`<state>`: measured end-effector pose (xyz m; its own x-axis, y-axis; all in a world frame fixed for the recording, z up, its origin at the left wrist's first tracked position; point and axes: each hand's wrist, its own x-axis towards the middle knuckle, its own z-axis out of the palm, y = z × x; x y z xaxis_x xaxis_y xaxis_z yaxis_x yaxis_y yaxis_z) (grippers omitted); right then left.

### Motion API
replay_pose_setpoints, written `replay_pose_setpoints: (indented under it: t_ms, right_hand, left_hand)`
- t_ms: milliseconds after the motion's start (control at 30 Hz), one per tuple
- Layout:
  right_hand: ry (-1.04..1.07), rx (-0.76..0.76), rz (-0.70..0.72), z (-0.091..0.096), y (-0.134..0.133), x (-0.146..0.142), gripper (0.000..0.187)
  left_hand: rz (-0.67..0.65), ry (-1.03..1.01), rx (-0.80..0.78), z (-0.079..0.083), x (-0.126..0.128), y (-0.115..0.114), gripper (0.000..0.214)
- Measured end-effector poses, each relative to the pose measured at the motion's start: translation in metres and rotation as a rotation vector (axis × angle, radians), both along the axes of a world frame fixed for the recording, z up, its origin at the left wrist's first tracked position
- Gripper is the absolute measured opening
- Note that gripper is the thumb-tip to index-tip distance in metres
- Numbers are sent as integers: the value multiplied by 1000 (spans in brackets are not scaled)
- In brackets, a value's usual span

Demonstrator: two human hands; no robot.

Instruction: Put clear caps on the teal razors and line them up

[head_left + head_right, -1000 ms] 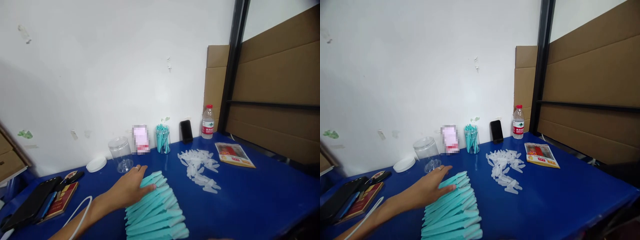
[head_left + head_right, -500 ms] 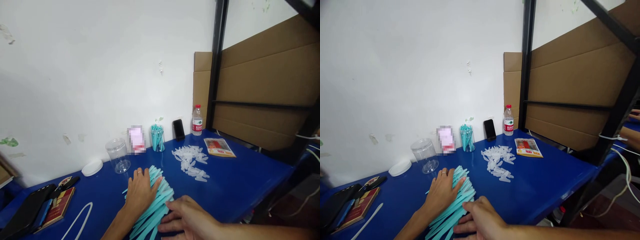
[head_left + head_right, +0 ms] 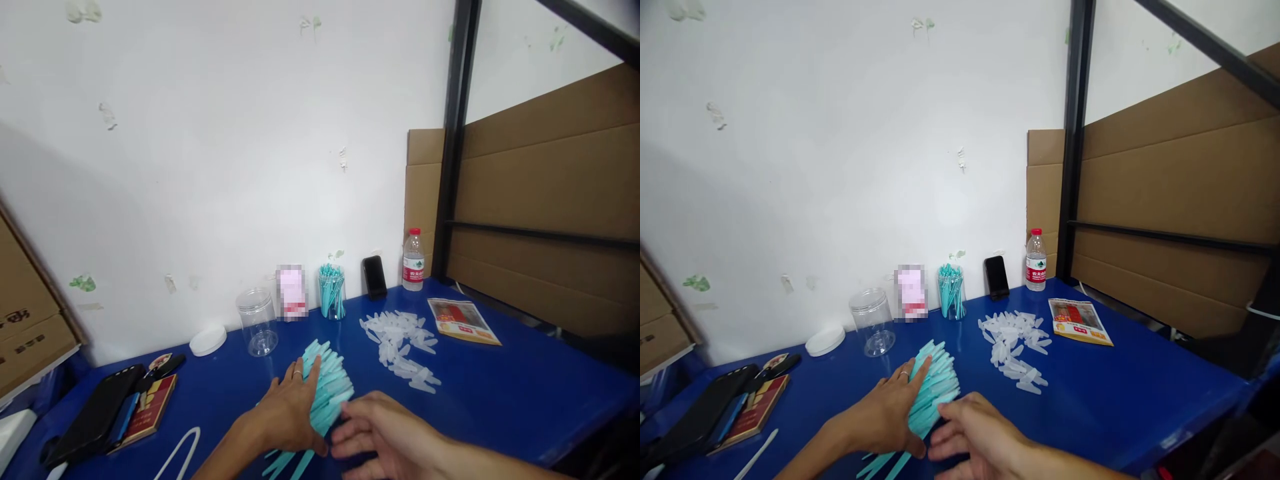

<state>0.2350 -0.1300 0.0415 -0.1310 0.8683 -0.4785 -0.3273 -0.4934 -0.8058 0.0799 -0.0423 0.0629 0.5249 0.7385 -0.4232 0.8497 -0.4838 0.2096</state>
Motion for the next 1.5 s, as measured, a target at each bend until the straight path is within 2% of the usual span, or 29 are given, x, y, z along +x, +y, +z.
replay_pose_setpoints:
  t_ms: [100,167,200,267,333,433,533,633,767,867,967,1033,1133,1333,1500]
  right_hand:
    - [-255,29,184,-7,5,16,16]
    - [-492,162,251,-16,13,26,16]
    - [-626,281,227,-21,18,31,16]
    - [-868,543,88,-29,30,37,15]
    - [-1010,701,-26,-32,41,40,20]
    - [-1076,689,-29,-31,55,37,39]
    - [-1144,712,40,-32,65,26,52]
    - [-1244,739,82,-38,71,16,55]
    - [-1343,733,67,-46,79,14,52]
    - [-1267,818,-31,-46,87,22,43]
    - [-1080,850,-264,-48,98,30,36]
    - [-908,755,-376,-51,107,30,38]
    - [-714,611,-417,-57,118,21,46]
    - [-408,538,-526,-63,125,7,45]
    - [-69,382,-608,-55,124,3,43]
  left_hand:
    - [1,-10,38,-1,-1,3,129]
    - [27,4,52,-2,0,5,129]
    - [43,15,54,-2,1,6,128]
    - [54,46,64,-2,4,9,127]
    - [37,90,85,-2,7,13,127]
    - [-1,125,157,-5,11,19,125]
    - [1,108,284,-13,15,24,110]
    - [45,99,377,-24,21,29,101]
    - [76,87,407,-34,32,37,89]
    - [68,75,415,-37,38,41,77]
    - [56,67,423,-39,39,42,77]
    - [50,56,419,-38,39,42,78]
    - [38,23,390,-36,36,43,74]
    - [69,-5,367,-33,31,39,75]
    - [77,3,385,-35,31,33,69]
